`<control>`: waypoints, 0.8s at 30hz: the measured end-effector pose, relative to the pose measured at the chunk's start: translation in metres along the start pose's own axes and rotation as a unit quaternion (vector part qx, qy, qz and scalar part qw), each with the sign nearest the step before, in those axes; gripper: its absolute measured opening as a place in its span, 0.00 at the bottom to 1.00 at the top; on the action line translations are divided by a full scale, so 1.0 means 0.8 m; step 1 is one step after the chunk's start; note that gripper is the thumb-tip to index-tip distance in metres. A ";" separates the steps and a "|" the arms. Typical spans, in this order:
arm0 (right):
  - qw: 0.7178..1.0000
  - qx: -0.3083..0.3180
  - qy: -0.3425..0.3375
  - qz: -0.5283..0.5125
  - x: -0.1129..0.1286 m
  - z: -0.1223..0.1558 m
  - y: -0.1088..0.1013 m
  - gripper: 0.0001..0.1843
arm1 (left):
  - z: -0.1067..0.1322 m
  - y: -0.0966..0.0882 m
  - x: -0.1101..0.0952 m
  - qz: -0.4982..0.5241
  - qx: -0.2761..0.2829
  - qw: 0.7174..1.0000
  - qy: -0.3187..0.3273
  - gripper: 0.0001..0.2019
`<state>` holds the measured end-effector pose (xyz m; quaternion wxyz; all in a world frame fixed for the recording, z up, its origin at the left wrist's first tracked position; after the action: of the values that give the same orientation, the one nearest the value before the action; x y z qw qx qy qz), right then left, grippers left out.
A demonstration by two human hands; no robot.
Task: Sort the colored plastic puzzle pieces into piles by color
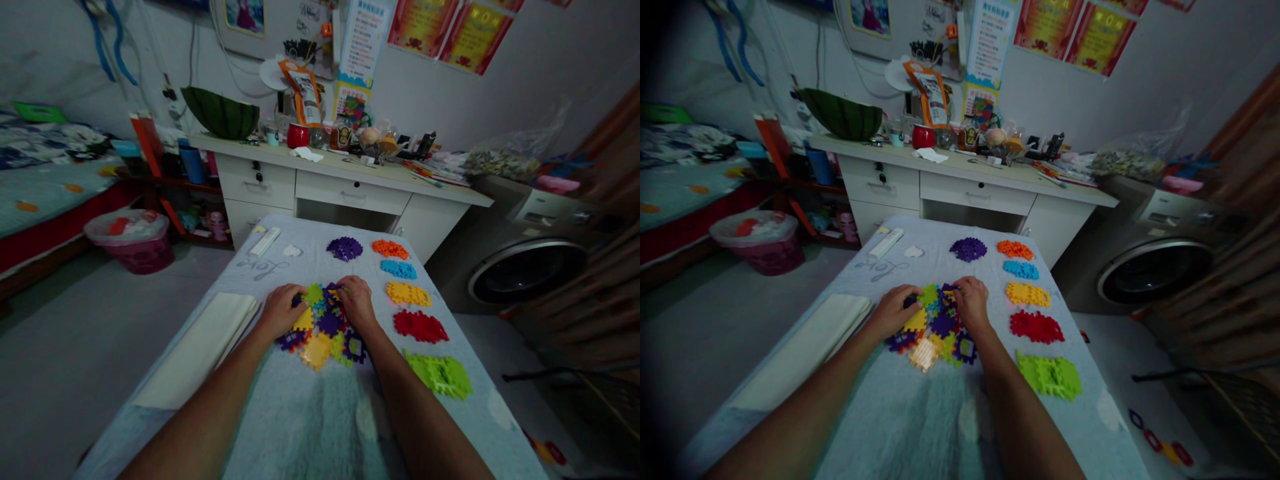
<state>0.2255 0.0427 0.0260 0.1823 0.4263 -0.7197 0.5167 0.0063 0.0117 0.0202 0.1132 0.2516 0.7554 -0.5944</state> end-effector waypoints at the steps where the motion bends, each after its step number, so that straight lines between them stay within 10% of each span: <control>1: 1.000 -0.007 -0.006 -0.019 0.000 -0.002 -0.002 0.10 | 0.000 -0.001 -0.001 0.000 0.001 1.000 -0.002 0.12; 7: 0.981 -0.030 0.074 -0.178 -0.004 -0.034 -0.007 0.06 | 0.000 -0.002 -0.003 -0.001 0.004 1.000 -0.009 0.11; 15: 0.888 -0.164 0.266 -0.339 -0.043 -0.105 0.002 0.07 | -0.002 0.004 0.003 -0.014 0.001 1.000 0.001 0.11; 24: 0.861 -0.220 0.260 -0.378 -0.071 -0.166 0.003 0.09 | -0.001 0.002 0.001 -0.018 -0.001 1.000 -0.006 0.10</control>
<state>0.2326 0.1864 0.0378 0.6330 0.4651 -0.5248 0.3281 0.0066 0.0130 0.0189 0.1071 0.2341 0.7596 -0.5973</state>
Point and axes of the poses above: each hand's wrist, its own z-axis away from the middle knuckle, its own y-axis out of the palm, x = y × z, the point moved 1 cm from there along -z, towards the middle knuckle, and after that the axes turned 15 degrees about -z, right-handed, at the moved point
